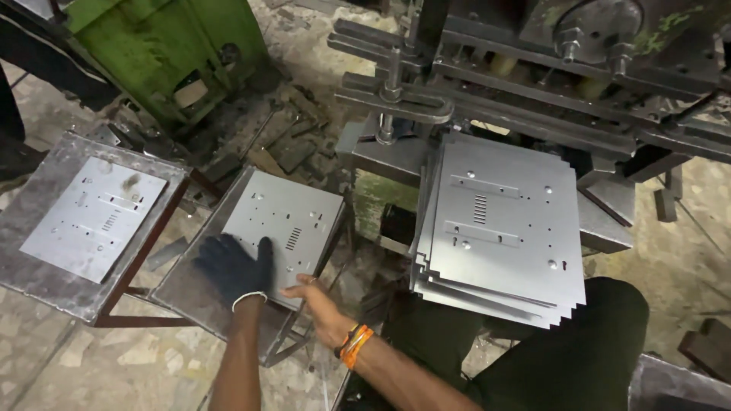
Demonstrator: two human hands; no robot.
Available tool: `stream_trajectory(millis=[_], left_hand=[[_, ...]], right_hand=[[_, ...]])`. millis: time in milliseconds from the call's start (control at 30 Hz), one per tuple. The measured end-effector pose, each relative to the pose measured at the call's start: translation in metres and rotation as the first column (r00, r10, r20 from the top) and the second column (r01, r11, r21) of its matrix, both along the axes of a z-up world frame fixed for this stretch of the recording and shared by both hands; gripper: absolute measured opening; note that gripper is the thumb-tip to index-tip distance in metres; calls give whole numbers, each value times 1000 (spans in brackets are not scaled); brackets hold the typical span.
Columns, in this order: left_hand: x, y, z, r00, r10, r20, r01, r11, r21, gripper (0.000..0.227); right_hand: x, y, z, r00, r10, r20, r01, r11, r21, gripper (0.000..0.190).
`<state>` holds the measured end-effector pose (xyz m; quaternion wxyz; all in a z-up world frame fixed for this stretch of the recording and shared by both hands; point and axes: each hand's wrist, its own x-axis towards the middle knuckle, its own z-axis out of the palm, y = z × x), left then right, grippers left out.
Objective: Feeding metal sheets into a stamping press and stacking the finished parts.
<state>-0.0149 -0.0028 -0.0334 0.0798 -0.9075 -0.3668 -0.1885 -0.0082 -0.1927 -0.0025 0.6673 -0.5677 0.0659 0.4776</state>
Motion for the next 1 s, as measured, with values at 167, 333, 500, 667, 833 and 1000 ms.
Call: stream_trajectory(millis=[167, 333, 500, 667, 833, 1000], left_hand=[[5, -36, 42, 996, -93, -7, 91, 984, -151, 103], [1, -35, 112, 866, -366, -341, 200, 878, -435, 59], [-2, -2, 119, 983, -57, 175, 178, 539, -823, 60], [7, -36, 136, 945, 61, 322, 327, -226, -917, 52], [38, -111, 208, 819, -58, 571, 474, -492, -730, 61], [99, -200, 243, 737, -249, 628, 458, -499, -736, 47]], right_hand=[[10, 2, 28, 993, -110, 50, 117, 974, -195, 76], [37, 8, 15, 918, -368, 146, 373, 928, -10, 39], [52, -45, 95, 892, -247, 378, 216, 969, 122, 28], [36, -142, 205, 949, -115, 294, 132, 990, -39, 36], [55, -248, 194, 734, -38, 678, 119, 990, -73, 34], [96, -307, 207, 578, -641, 506, 652, 735, 186, 37]])
